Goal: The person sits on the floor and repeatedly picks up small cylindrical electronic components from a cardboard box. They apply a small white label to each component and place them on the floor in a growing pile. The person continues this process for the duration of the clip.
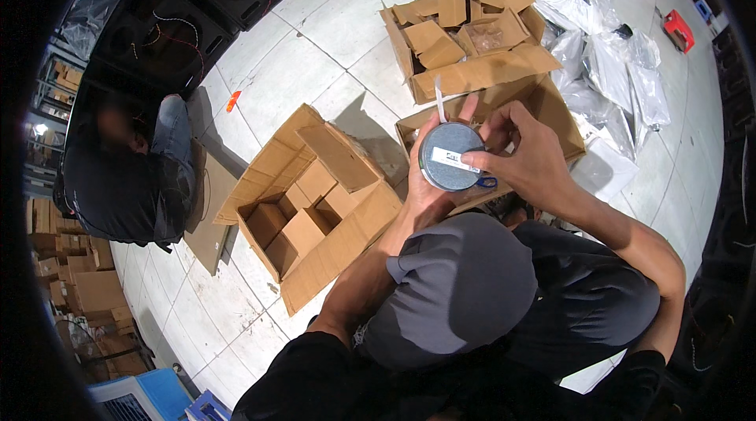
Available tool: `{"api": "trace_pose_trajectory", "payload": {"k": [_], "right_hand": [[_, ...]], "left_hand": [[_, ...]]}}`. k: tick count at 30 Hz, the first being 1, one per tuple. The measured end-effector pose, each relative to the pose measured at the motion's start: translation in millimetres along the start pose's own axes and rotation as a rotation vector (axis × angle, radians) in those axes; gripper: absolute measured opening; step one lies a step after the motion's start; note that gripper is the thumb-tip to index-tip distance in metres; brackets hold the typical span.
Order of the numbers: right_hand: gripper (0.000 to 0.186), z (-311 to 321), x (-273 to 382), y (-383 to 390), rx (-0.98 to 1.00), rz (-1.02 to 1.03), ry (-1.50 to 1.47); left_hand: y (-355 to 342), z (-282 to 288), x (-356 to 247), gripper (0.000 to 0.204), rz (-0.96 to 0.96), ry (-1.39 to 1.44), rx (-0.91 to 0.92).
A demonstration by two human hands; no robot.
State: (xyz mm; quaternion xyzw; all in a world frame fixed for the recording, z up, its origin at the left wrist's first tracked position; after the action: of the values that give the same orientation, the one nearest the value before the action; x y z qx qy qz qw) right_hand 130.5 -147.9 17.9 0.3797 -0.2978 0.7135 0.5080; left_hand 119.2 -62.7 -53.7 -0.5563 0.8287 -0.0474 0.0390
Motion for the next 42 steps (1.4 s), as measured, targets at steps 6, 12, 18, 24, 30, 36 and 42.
{"api": "trace_pose_trajectory", "payload": {"k": [6, 12, 18, 24, 30, 36, 42], "right_hand": [[0.085, 2.1, 5.3, -4.8, -0.229, 0.131, 0.199], [0.088, -6.7, -13.8, -9.4, -0.097, 0.030, 0.143], [0.080, -6.9, -57.2, -0.5, 0.240, -0.257, -0.343], [0.060, 13.5, -66.3, 1.0, 0.129, -0.291, -0.413], [0.055, 56.8, -41.6, -16.0, -0.043, -0.168, -0.284], [0.078, -15.1, 3.2, 18.7, 0.348, 0.437, 0.230], [0.075, -43.5, -11.7, 19.8, 0.285, 0.435, 0.524]], "left_hand": [[-2.1, 30.7, 13.8, 0.047, 0.084, -0.058, -0.150], [-3.5, 32.8, 8.3, 0.041, 0.032, -0.047, -0.130], [0.7, 25.6, -5.7, 0.025, -0.061, -0.137, -0.196], [9.2, 40.7, -11.8, 0.050, -0.115, -0.208, -0.500], [12.8, 49.0, -12.5, 0.054, -0.105, -0.523, -0.590], [18.5, 67.3, -10.3, 0.034, -0.126, -0.617, -0.822], [13.2, 73.8, -10.6, 0.037, -0.070, -0.690, -0.784]]}}
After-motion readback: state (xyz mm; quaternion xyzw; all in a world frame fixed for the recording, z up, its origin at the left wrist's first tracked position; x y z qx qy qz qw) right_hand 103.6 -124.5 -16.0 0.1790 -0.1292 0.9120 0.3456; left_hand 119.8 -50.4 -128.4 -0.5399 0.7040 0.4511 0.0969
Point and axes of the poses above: each hand's wrist, its own y-axis away from the middle knuckle, its own z-axis out of the back of the hand, x = y × z, the point moved 9 cm from there along -y, towards the middle knuckle, and after that the axes turned 5 degrees about -y, right-handed, at the moved point
